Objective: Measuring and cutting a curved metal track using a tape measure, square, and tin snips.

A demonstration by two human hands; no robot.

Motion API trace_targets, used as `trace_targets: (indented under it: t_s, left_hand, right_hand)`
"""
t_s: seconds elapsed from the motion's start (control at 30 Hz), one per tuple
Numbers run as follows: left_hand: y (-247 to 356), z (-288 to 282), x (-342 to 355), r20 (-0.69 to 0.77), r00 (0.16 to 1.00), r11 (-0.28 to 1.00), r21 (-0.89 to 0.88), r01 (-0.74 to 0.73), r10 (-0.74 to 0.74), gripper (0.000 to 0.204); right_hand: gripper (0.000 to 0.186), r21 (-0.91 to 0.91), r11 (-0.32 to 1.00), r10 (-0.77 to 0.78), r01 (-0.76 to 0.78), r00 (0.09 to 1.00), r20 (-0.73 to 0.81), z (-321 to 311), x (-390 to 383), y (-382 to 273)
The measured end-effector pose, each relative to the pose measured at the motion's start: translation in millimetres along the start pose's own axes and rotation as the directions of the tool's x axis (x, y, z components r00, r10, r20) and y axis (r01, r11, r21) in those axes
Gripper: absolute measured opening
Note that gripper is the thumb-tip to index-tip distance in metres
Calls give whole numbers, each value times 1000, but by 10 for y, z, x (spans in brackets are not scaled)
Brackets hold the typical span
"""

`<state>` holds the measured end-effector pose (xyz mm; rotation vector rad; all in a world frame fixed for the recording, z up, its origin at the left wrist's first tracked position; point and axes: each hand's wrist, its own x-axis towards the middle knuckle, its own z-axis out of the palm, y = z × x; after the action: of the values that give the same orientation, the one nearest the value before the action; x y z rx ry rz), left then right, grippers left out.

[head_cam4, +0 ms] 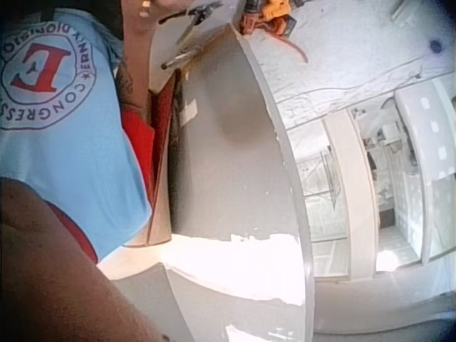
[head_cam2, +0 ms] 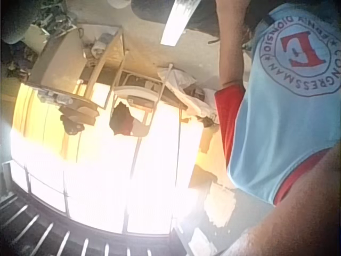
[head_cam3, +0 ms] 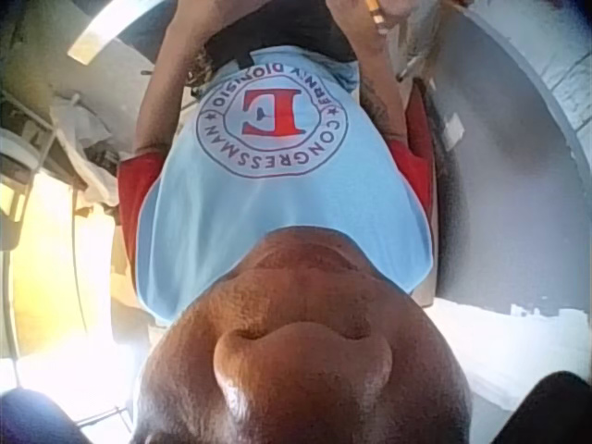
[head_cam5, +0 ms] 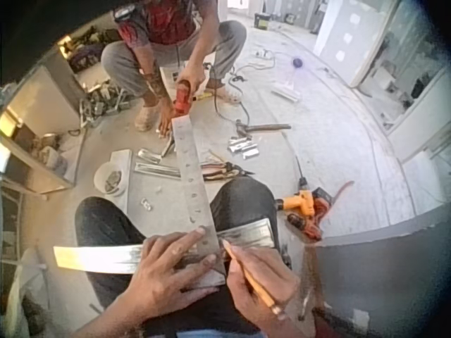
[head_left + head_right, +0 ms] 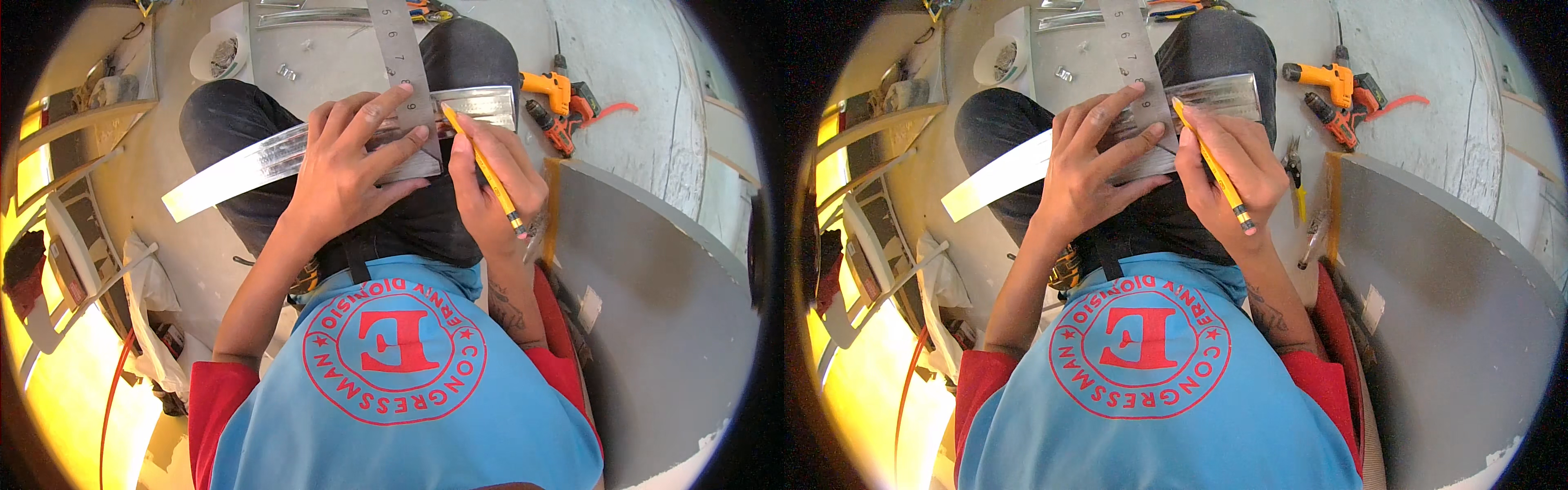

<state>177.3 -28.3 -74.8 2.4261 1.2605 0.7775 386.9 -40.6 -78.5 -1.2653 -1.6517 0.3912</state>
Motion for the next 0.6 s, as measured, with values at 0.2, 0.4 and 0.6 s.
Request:
trace_targets:
  t_s: [0.2, 0.4, 0.6]
  left_hand:
    - [6, -8, 11, -4, 1000, 1000, -17, 0, 0, 68]
    - [15, 2, 18, -4, 1000, 1000, -15, 3, -3, 65]
    - [5, 7, 8, -1, 1000, 1000, -18, 6, -6, 64]
  right_hand:
    - [26, -22, 1000, 16, -16, 1000, 8, 10, 14, -43]
    - [26, -47, 999, -8, 9, 1000, 22, 22, 41, -48]
    - [27, -50, 999, -14, 17, 998, 56, 53, 64, -62]
